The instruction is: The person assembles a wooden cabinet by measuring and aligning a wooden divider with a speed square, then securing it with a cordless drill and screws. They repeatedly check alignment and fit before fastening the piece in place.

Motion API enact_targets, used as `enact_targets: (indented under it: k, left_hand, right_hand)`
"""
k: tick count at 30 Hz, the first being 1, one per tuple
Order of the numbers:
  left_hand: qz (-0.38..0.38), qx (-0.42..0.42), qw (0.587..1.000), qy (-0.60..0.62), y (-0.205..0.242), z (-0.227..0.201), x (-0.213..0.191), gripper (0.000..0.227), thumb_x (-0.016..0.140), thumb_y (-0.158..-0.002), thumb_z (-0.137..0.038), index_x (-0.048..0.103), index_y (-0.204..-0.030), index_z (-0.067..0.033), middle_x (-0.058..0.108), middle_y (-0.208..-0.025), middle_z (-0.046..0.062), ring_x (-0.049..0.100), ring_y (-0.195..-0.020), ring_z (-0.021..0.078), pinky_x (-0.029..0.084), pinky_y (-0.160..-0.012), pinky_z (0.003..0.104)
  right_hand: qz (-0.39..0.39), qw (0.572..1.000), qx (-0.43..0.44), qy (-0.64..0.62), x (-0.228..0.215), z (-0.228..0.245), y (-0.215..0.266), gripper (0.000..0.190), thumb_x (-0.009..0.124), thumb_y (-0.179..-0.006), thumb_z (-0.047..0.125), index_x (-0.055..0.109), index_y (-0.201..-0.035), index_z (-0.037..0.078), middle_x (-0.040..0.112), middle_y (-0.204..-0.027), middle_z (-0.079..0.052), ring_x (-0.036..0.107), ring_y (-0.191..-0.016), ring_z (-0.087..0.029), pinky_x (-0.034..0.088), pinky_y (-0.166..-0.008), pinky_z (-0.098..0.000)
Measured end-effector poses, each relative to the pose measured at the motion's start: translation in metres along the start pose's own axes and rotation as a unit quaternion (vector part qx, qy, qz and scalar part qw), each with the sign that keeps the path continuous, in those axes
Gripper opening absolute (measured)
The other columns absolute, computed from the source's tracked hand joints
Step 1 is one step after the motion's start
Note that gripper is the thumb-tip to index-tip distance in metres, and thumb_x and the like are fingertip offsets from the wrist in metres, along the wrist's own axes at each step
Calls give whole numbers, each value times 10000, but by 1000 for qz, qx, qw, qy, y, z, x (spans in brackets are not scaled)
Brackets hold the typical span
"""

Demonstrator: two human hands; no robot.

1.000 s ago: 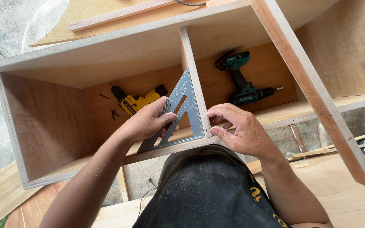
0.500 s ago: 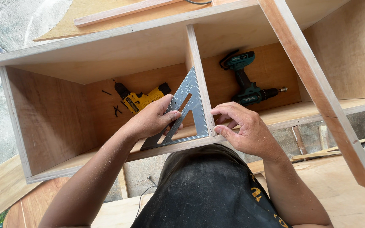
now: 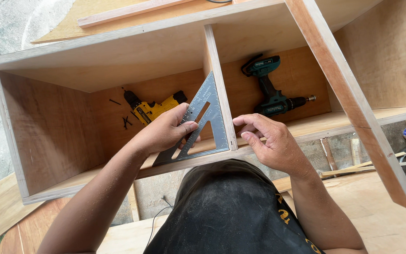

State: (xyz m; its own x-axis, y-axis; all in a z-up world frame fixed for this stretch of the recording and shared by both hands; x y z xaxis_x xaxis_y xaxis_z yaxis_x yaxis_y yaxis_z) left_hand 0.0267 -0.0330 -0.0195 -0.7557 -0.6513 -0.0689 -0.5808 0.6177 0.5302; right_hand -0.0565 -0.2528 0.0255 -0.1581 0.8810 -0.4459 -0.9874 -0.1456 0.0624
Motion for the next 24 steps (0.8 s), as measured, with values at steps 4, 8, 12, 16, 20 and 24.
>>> enact_targets:
  k: [4,8,12,16,20,24]
  left_hand:
    - [-1,-12,1000,17,0,6,-1,205,542,-1041,-134,561,-1192,2,717,-850,228,737,-687,241,639,-623,337]
    - [-4,-6,1000,1,-2,7,1,185,531,-1047,-139,558,-1170,-3,722,-837,218,744,-690,241,631,-608,317]
    - [-4,0,1000,0,-4,8,1,187,528,-1049,-143,551,-1170,-3,729,-831,211,743,-677,229,630,-589,308]
    - [-1,16,1000,18,-6,16,-1,208,551,-1036,-141,556,-1165,22,742,-815,208,740,-665,219,625,-564,296]
    - [-30,-21,998,-41,3,16,-13,163,565,-1028,-152,577,-1095,-3,732,-736,153,686,-533,165,581,-490,280]
    - [-17,1,998,-67,-8,19,-3,216,575,-1022,-216,560,-1082,-9,690,-788,204,703,-543,201,587,-494,332]
  right_hand:
    - [0,1000,-6,0,0,-5,1,246,570,-993,45,693,-1205,66,742,-1116,-103,745,-888,-200,608,-701,-305]
    - [1,1000,-14,0,0,0,0,242,575,-989,38,690,-1202,47,741,-1122,-108,747,-886,-207,610,-699,-303]
    - [0,1000,-18,5,0,-2,0,246,580,-982,27,696,-1197,46,747,-1116,-107,751,-884,-206,610,-689,-295]
    - [6,1000,-15,8,-1,-1,1,264,574,-980,15,693,-1215,36,751,-1127,-114,753,-899,-203,615,-685,-301]
    - [18,1000,-11,13,-1,2,1,302,581,-973,17,690,-1254,39,761,-1021,-135,755,-851,-218,619,-675,-318]
    - [19,1000,5,13,1,-4,3,317,593,-971,16,693,-1269,53,756,-1105,-123,743,-899,-192,613,-687,-317]
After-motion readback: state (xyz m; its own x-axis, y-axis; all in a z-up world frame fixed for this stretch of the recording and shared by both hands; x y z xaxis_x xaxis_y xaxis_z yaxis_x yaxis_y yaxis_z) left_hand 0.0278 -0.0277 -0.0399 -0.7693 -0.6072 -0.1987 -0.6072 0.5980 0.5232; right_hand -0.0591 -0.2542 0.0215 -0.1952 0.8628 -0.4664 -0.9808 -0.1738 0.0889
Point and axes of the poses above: each hand's wrist, its own y-axis away from the middle knuckle, its own x-axis out of the palm, z = x × y, the point moved 5 cm from there along -y, towards the middle knuckle
